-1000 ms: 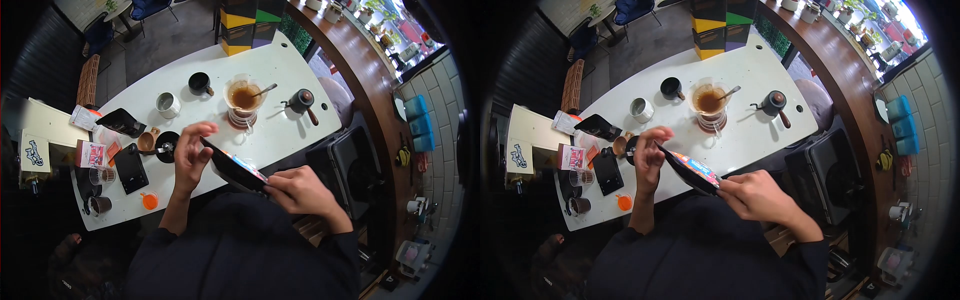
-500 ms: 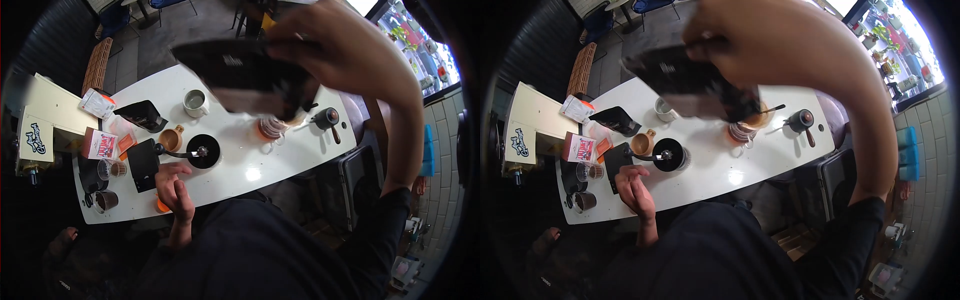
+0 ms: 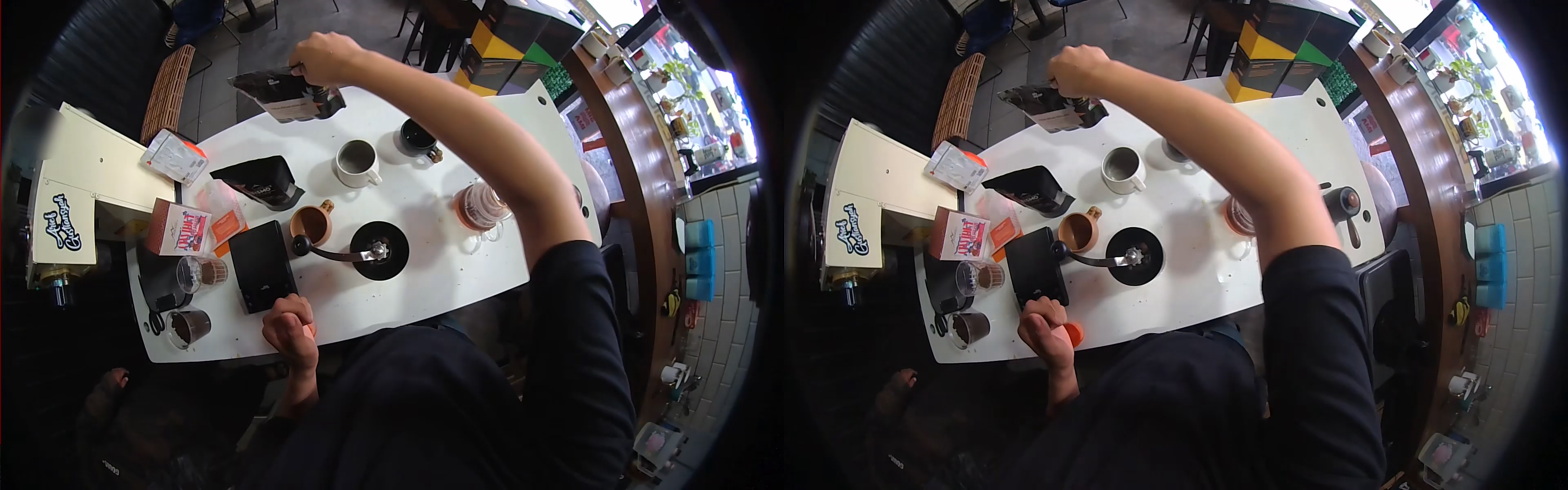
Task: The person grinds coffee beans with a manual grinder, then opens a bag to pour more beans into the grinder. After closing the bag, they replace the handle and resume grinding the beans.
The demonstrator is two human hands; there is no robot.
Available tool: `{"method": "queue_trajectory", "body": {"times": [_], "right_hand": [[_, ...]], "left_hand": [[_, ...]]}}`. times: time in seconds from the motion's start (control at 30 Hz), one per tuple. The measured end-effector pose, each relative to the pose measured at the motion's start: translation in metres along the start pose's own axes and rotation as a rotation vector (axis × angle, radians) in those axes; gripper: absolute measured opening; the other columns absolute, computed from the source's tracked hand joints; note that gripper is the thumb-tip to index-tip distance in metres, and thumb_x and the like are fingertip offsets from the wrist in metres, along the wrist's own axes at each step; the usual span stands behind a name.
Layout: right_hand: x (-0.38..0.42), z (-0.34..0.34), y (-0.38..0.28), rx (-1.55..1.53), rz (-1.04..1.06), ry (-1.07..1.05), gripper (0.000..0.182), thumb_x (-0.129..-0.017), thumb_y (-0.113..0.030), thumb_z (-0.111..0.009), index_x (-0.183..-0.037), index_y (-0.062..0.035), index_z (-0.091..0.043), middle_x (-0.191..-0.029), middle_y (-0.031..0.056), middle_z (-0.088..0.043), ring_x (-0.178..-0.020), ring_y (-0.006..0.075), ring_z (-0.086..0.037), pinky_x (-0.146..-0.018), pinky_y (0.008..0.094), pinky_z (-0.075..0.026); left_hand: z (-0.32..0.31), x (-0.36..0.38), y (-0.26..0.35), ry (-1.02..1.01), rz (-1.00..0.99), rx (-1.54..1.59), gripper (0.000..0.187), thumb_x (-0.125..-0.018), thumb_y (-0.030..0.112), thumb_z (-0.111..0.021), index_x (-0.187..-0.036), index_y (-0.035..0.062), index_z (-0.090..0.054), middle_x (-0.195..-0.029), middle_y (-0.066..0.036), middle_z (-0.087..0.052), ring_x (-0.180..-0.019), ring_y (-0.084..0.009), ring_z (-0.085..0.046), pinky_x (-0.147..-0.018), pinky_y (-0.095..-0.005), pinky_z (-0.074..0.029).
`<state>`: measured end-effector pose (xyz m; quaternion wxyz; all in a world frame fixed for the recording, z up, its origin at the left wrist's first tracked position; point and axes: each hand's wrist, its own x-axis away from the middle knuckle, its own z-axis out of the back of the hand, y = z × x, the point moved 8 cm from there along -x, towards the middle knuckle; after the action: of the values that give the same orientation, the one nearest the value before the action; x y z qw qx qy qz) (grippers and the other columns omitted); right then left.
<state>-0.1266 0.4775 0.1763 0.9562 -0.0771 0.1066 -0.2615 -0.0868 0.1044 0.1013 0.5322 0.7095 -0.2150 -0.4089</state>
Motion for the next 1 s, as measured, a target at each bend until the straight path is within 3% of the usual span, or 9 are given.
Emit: {"method": "queue_trajectory", "body": {"times": [0.27,0.43,0.57,0.7,0.73,0.83,0.87,1.0], "right_hand": [[-0.011,-0.105,0.009,-0.167,-0.023,-0.09,0.024,-0.093,-0.03,-0.065,-0.112,-0.0209,-0.077,-0.104,0.0125,-0.075,-0.094,0.0323,-0.074,-0.081,0.0436,-0.059],[0.012,-0.133,0.004,-0.148,0.027,-0.168,0.025,-0.093,-0.032,-0.066,-0.113,-0.022,-0.077,-0.107,0.0115,-0.075,-0.098,0.032,-0.072,-0.085,0.0442,-0.058],[0.026,-0.139,-0.005,-0.044,0.056,-0.289,0.036,-0.091,-0.044,-0.066,-0.119,-0.0226,-0.073,-0.114,0.0111,-0.073,-0.108,0.0324,-0.07,-0.089,0.0453,-0.057],[0.029,-0.111,-0.011,-0.006,0.085,-0.305,0.042,-0.091,-0.049,-0.064,-0.123,-0.0226,-0.07,-0.119,0.0112,-0.071,-0.11,0.0329,-0.069,-0.091,0.0461,-0.056],[0.033,-0.094,-0.014,0.011,0.095,-0.252,0.043,-0.092,-0.049,-0.064,-0.124,-0.0221,-0.069,-0.121,0.0111,-0.071,-0.112,0.0329,-0.068,-0.091,0.0464,-0.056],[0.071,-0.037,-0.032,0.0,0.127,-0.187,0.042,-0.094,-0.047,-0.062,-0.124,-0.0176,-0.067,-0.122,0.0138,-0.067,-0.109,0.0358,-0.067,-0.09,0.0472,-0.055],[0.088,-0.022,-0.041,-0.072,0.197,-0.152,0.04,-0.095,-0.045,-0.061,-0.123,-0.0163,-0.067,-0.119,0.015,-0.067,-0.107,0.0364,-0.067,-0.089,0.0473,-0.055],[0.175,0.012,-0.064,-0.384,0.295,-0.153,0.032,-0.098,-0.03,-0.061,-0.122,-0.0098,-0.066,-0.112,0.0182,-0.065,-0.102,0.0377,-0.067,-0.087,0.0461,-0.053]], "left_hand": [[0.018,0.002,-0.003,0.072,0.034,-0.021,0.049,-0.103,0.043,-0.049,-0.073,0.0045,-0.046,-0.059,-0.003,-0.041,-0.046,-0.0102,-0.036,-0.043,-0.0264,-0.028],[0.021,0.0,-0.013,0.082,0.048,-0.066,0.043,-0.103,0.035,-0.049,-0.074,0.004,-0.045,-0.062,-0.004,-0.042,-0.054,-0.0113,-0.04,-0.052,-0.0262,-0.029],[0.019,-0.001,-0.019,0.116,0.078,-0.184,0.038,-0.103,0.032,-0.048,-0.078,0.0041,-0.046,-0.068,-0.003,-0.043,-0.062,-0.0109,-0.042,-0.056,-0.028,-0.03],[0.01,0.01,-0.043,0.147,0.108,-0.19,0.028,-0.102,0.031,-0.055,-0.096,0.0036,-0.053,-0.079,-0.002,-0.047,-0.073,-0.0103,-0.045,-0.068,-0.026,-0.036],[0.014,0.022,-0.066,0.111,0.168,-0.116,0.034,-0.099,0.034,-0.061,-0.11,0.0025,-0.053,-0.09,-0.004,-0.051,-0.083,-0.0124,-0.05,-0.079,-0.0279,-0.042],[0.0,0.039,-0.094,0.036,0.133,-0.195,0.048,-0.097,0.04,-0.063,-0.12,0.0011,-0.048,-0.099,-0.007,-0.053,-0.092,-0.0149,-0.052,-0.087,-0.0293,-0.042],[-0.003,0.048,-0.108,-0.001,0.227,-0.191,0.07,-0.09,0.048,-0.071,-0.133,0.0001,-0.043,-0.117,-0.012,-0.053,-0.11,-0.0203,-0.054,-0.101,-0.0358,-0.042],[-0.033,0.051,-0.117,-0.089,0.093,-0.292,0.087,-0.081,0.049,-0.079,-0.14,-0.0021,-0.04,-0.132,-0.017,-0.052,-0.123,-0.0277,-0.052,-0.105,-0.0405,-0.04]]}}
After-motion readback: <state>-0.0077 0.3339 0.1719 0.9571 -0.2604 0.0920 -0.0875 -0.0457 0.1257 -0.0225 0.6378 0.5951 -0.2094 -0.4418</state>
